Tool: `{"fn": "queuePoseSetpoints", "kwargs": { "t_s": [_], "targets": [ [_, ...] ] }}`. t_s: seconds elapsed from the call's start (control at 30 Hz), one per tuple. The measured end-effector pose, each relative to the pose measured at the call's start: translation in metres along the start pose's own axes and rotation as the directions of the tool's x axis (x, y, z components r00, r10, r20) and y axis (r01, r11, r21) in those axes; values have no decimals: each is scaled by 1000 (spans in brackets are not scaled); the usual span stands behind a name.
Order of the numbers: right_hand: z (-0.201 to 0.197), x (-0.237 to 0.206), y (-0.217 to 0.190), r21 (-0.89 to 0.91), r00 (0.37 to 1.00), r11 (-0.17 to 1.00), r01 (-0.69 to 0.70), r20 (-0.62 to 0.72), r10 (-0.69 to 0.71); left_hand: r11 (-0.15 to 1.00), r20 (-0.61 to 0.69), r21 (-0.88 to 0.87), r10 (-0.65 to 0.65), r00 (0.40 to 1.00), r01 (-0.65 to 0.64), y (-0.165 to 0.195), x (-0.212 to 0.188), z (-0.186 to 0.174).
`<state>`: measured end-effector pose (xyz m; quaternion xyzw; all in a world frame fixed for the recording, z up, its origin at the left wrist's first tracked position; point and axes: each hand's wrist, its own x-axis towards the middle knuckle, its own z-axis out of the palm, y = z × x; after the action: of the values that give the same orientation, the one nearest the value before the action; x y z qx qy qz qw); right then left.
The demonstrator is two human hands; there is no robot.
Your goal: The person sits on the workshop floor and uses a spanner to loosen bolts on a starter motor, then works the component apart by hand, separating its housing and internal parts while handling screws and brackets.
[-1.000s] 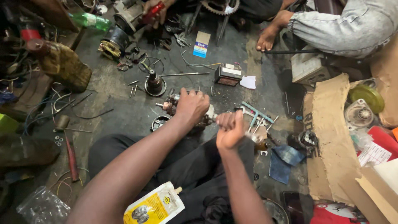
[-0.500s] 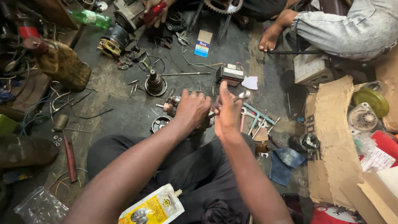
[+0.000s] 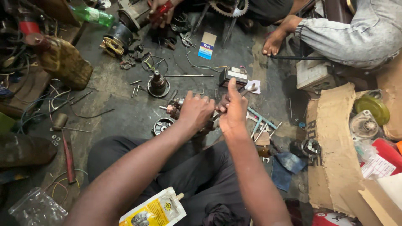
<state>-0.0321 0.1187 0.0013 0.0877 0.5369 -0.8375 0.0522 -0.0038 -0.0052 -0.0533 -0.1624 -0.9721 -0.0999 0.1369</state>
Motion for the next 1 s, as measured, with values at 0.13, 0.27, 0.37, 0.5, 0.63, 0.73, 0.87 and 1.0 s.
{"fn": "queuePoseSetpoints", "kwargs": {
  "t_s": [0.13, 0.27, 0.37, 0.5, 0.63, 0.73, 0.87, 1.0],
  "targets": [
    [-5, 3, -5, 9, 993, 993, -118, -8, 118, 999, 1, 43, -22, 1000, 22, 5, 1, 4],
    [-4, 6, -17, -34, 995, 999, -41, 86, 43, 993, -13, 110, -39, 999, 40, 10, 6, 8],
    [5, 8, -32, -104, 962, 957, 270, 82, -262, 991, -31, 127, -43, 999, 46, 11, 4, 7],
    [21, 2, -54, -463, 628, 507, 727, 152, -763, 991, -20, 124, -54, 998, 56, 14, 2, 6],
    [20, -8, -87, -391, -13, -412, 823, 711, -703, 991, 10, 121, -65, 998, 64, 16, 3, 2],
    [13, -5, -113, -98, -129, -823, 560, 971, -204, 992, 32, 110, -73, 997, 69, 16, 5, -2],
    [4, 8, -123, 404, -197, -705, 583, 912, 360, 993, 141, 85, -98, 985, 87, 18, 8, -5],
    [-1, 17, -117, 541, -138, -644, 541, 812, 567, 989, 168, 122, -106, 980, 86, 22, 11, -5]
  ]
}}
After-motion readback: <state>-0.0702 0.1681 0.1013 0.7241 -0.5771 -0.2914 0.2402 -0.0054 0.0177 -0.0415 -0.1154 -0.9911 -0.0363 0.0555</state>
